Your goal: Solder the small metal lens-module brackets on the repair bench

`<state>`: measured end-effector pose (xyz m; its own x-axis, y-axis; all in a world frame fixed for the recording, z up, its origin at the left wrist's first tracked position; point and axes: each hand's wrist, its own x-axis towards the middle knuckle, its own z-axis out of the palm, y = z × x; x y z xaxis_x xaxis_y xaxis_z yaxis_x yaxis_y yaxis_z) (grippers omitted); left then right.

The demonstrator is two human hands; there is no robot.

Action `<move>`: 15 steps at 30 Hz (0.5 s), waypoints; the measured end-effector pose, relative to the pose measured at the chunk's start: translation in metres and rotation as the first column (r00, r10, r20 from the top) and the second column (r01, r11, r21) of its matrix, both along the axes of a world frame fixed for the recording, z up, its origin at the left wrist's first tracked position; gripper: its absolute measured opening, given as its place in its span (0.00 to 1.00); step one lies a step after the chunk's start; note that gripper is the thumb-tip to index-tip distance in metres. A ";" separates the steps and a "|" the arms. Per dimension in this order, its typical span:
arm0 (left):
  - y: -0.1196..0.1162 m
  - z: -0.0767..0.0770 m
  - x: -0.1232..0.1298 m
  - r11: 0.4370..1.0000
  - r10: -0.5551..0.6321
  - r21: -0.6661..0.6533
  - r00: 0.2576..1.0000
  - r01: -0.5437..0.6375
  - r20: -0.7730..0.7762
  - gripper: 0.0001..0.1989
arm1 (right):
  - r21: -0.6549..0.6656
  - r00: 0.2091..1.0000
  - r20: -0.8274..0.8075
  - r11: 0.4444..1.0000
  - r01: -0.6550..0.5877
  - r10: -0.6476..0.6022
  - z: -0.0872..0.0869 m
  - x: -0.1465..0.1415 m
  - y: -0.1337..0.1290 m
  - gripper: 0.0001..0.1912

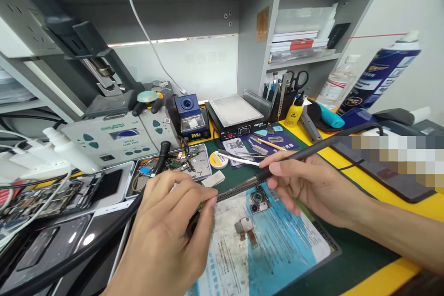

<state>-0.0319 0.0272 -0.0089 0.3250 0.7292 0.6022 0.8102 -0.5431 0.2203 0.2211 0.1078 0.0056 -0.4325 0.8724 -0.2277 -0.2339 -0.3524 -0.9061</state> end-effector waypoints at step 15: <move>0.001 0.000 0.000 1.000 0.008 -0.004 1.000 -0.008 -0.011 0.07 | 0.012 1.000 0.015 1.000 0.011 -0.012 0.001 0.000 -0.002 0.09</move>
<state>-0.0319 0.0279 -0.0086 0.3256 0.7343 0.5957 0.8172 -0.5354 0.2132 0.2211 0.1061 0.0062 -0.4189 0.8801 -0.2237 -0.2237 -0.3388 -0.9139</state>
